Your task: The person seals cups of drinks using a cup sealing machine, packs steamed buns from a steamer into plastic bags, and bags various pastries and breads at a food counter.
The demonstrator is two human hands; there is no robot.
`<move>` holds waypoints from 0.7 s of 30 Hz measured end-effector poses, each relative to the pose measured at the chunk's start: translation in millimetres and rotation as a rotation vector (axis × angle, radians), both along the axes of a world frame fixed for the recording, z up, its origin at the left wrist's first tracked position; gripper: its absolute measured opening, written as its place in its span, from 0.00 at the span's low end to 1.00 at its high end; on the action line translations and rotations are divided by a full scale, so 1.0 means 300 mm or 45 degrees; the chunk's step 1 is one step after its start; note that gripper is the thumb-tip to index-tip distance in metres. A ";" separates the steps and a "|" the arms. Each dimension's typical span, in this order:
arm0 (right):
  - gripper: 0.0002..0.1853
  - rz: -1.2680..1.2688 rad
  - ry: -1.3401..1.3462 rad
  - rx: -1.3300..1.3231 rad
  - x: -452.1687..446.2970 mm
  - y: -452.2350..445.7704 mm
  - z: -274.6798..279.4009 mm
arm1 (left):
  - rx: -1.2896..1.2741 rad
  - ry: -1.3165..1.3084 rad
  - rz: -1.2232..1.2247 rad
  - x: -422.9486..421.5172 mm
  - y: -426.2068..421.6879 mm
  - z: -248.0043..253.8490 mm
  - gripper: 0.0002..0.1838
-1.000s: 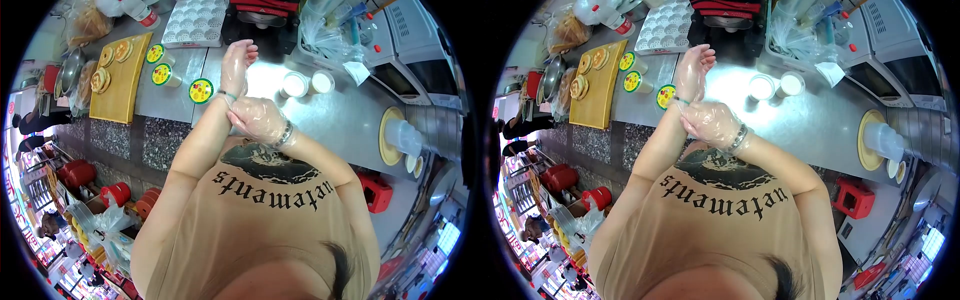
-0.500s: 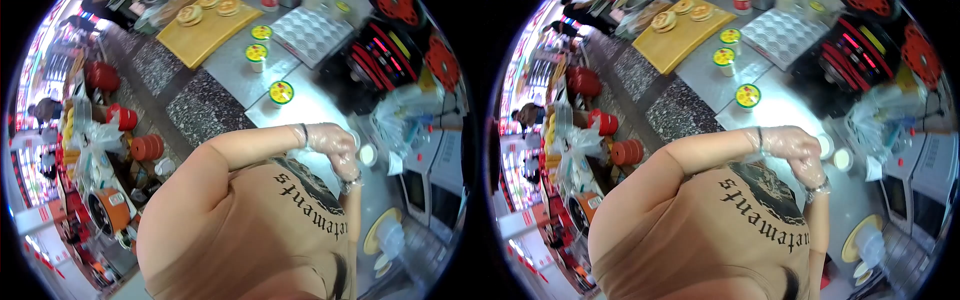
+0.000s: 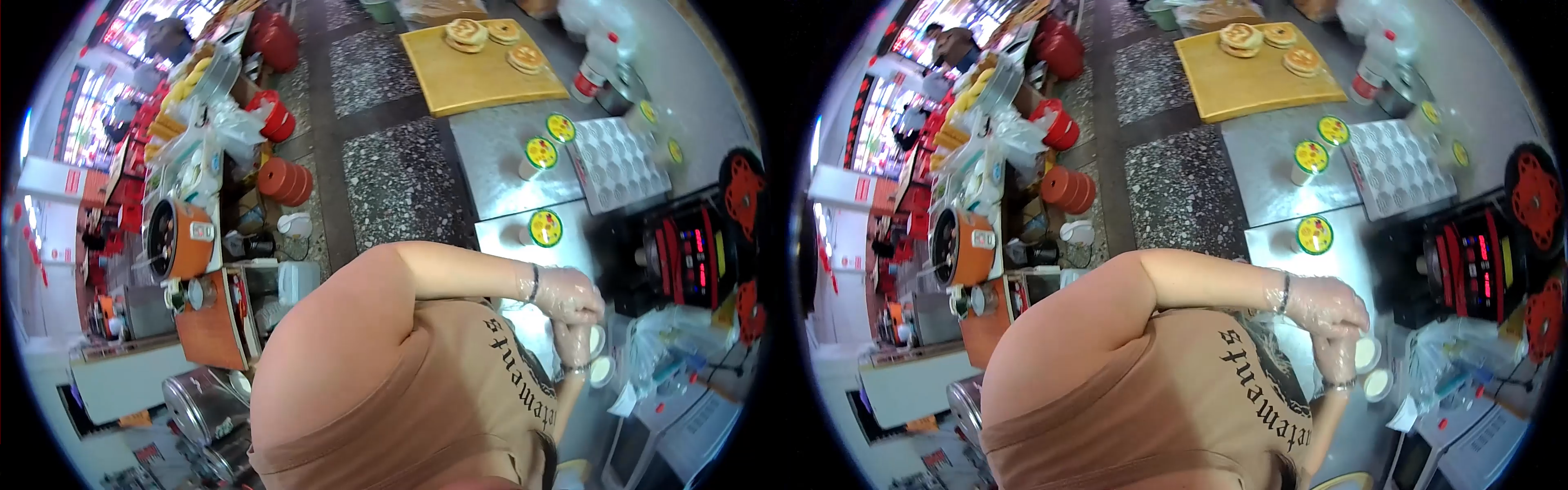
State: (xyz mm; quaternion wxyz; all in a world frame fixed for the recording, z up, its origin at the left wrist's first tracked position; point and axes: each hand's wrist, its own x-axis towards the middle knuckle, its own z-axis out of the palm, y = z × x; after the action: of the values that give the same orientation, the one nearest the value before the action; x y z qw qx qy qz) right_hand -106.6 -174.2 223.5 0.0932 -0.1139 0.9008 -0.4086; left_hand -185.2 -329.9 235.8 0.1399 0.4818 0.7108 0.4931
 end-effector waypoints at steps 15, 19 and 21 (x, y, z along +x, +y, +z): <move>0.17 0.868 -0.336 -0.466 -0.171 -0.752 0.065 | 0.245 -0.406 1.288 0.277 -0.795 -0.064 0.21; 0.21 1.251 -0.373 -0.294 -0.222 -1.203 0.008 | 0.412 -0.373 1.462 0.274 -1.154 -0.079 0.21; 0.24 1.452 -0.333 -0.197 -0.253 -1.470 0.042 | 0.566 -0.376 1.640 0.286 -1.386 -0.075 0.21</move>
State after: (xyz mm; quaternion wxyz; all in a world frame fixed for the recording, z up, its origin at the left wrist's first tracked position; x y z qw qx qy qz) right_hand -182.6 -615.1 236.0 0.3998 -0.5353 0.6460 -0.3692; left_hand -99.6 -745.6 213.4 -0.1873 -0.0906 0.7108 0.6719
